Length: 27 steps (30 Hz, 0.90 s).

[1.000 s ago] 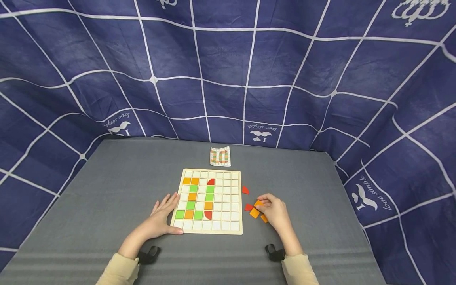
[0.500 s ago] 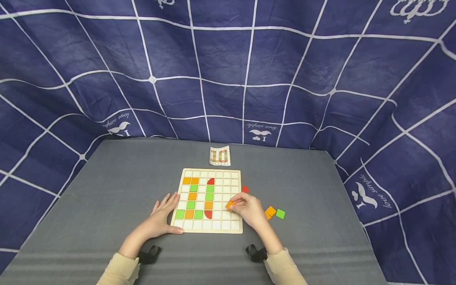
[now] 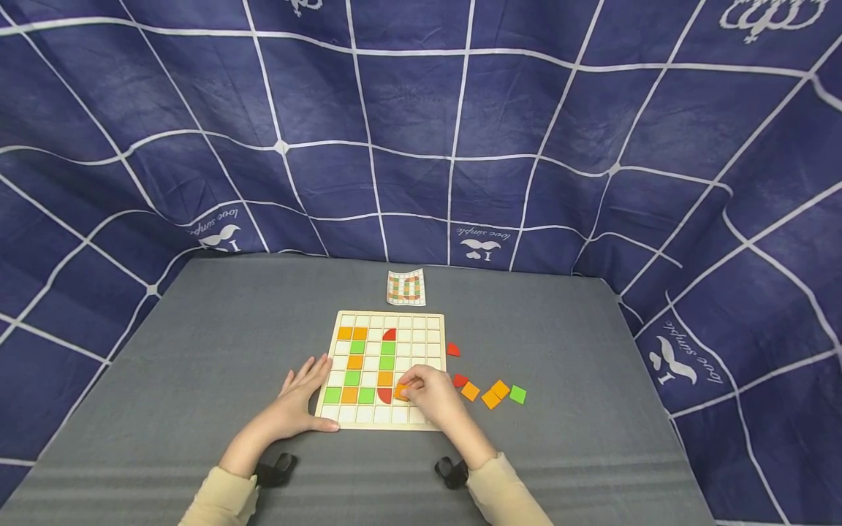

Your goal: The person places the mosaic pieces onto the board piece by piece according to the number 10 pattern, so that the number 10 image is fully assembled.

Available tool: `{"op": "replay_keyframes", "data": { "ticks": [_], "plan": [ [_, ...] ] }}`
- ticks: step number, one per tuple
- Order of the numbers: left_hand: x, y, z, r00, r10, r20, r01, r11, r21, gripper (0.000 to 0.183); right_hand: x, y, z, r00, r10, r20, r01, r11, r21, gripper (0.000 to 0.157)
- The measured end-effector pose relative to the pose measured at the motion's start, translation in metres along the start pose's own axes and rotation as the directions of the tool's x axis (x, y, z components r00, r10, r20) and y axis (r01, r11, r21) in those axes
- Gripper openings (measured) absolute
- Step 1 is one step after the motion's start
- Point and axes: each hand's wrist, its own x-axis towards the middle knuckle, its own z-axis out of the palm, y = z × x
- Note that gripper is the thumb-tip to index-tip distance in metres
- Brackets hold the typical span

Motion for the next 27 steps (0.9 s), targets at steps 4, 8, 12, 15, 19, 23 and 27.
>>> {"op": "replay_keyframes", "data": {
  "ticks": [4,8,12,15,19,23,27],
  "plan": [
    [0.0007,-0.0006,0.0003,1.000,-0.003,-0.003,0.003,1.000,0.001,0.126,0.0010,-0.0021,0.0016,1.000,0.006,0.020,-0.005,0.999,-0.052,0.009],
    [0.0009,-0.0008,0.0007,1.000,-0.004,-0.005,0.004,1.000,0.003,0.126,0.0013,-0.0036,0.0032,1.000,-0.020,0.021,0.022,0.995,-0.096,0.008],
    [0.0005,-0.0008,0.0013,1.000,-0.008,-0.003,0.008,1.000,-0.004,0.126,0.0009,-0.0042,0.0062,0.999,-0.053,-0.003,0.052,0.987,-0.152,0.010],
    [0.0003,-0.0004,0.0014,1.000,-0.011,0.001,0.011,1.000,-0.006,0.126,0.0005,-0.0049,0.0080,0.998,-0.062,-0.011,0.059,0.980,-0.190,0.013],
    [0.0000,0.0002,0.0009,1.000,-0.009,-0.002,0.009,1.000,-0.002,0.126,0.0005,-0.0049,0.0089,0.997,-0.076,-0.011,0.072,0.977,-0.203,0.014],
    [0.0004,0.0002,0.0006,1.000,-0.005,-0.002,0.005,1.000,-0.001,0.126,0.0000,-0.0030,0.0077,0.996,-0.091,-0.015,0.087,0.980,-0.178,0.012],
    [0.0006,-0.0001,0.0006,1.000,-0.005,0.000,0.005,1.000,0.003,0.125,-0.0008,-0.0008,0.0003,0.997,-0.064,-0.038,0.059,0.990,-0.130,0.010]
  ]
}}
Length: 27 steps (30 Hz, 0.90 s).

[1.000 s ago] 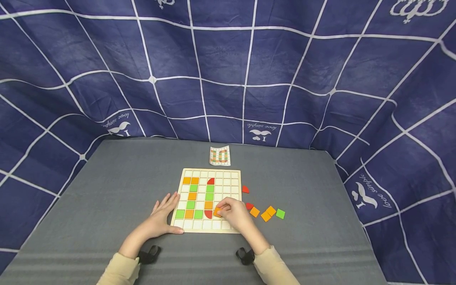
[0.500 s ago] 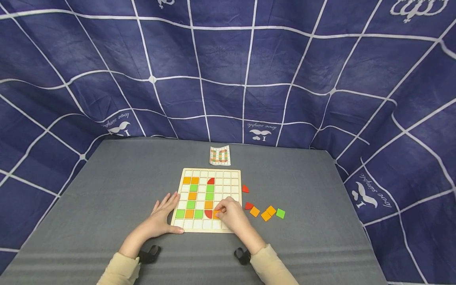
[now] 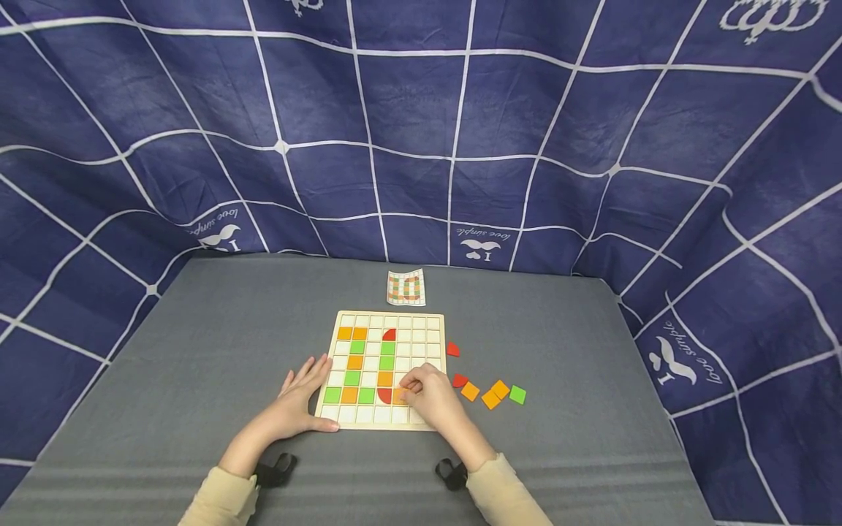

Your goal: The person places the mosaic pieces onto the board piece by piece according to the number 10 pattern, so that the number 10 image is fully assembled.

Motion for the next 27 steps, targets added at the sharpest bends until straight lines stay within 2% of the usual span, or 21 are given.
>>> {"op": "replay_keyframes", "data": {
  "ticks": [5,12,18,27],
  "plan": [
    [0.000,-0.001,0.000,1.000,0.000,0.002,0.000,1.000,-0.002,0.126,0.001,0.010,-0.016,0.993,0.090,-0.072,-0.087,0.995,0.045,0.010],
    [0.002,-0.003,0.002,1.000,-0.002,-0.002,0.002,1.000,0.002,0.126,0.003,0.032,-0.041,0.972,0.183,-0.149,-0.181,0.983,0.031,0.010],
    [0.000,-0.001,0.002,1.000,0.004,-0.009,-0.004,1.000,-0.002,0.126,-0.001,0.048,-0.052,0.955,0.266,-0.132,-0.269,0.963,0.000,0.014],
    [-0.001,0.000,0.001,1.000,0.003,-0.009,-0.003,1.000,-0.003,0.125,-0.005,0.058,-0.053,0.947,0.316,-0.050,-0.319,0.945,-0.068,0.028]
  ]
}}
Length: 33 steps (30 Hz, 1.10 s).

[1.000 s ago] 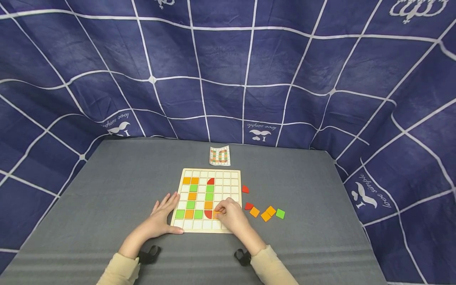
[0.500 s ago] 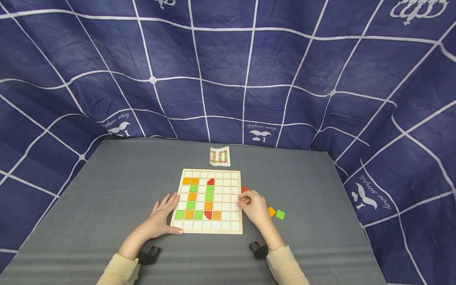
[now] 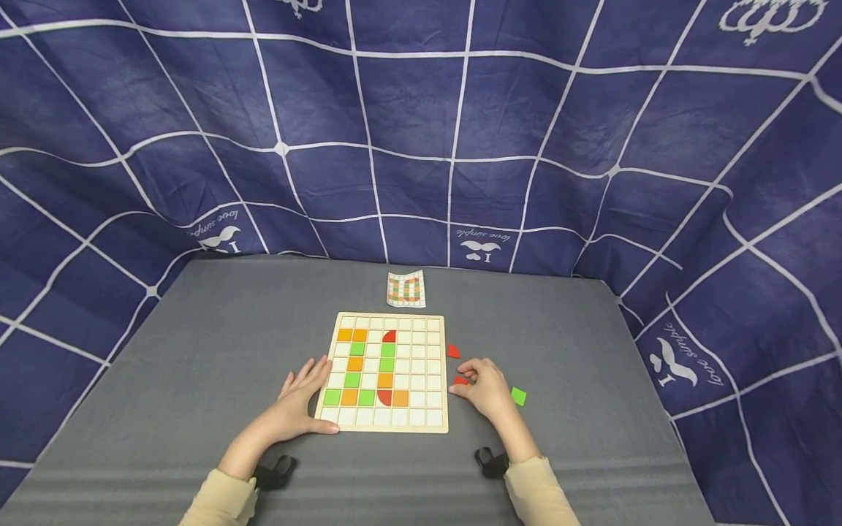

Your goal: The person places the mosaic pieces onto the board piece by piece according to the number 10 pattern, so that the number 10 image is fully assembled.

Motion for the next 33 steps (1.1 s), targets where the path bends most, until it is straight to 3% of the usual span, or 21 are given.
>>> {"op": "replay_keyframes", "data": {
  "ticks": [17,28,33],
  "plan": [
    [0.000,0.000,0.000,1.000,0.009,-0.002,-0.009,1.000,0.007,0.125,-0.003,-0.003,0.003,1.000,-0.023,-0.001,0.022,0.998,-0.052,0.027],
    [0.000,-0.002,0.001,1.000,0.003,0.002,-0.003,1.000,0.013,0.125,-0.006,-0.013,-0.003,0.998,-0.056,-0.042,0.058,0.997,0.047,0.015],
    [0.001,-0.002,0.001,1.000,0.003,0.001,-0.003,1.000,0.010,0.125,-0.009,-0.025,0.000,0.996,-0.075,-0.041,0.080,0.985,0.155,0.016]
  ]
}}
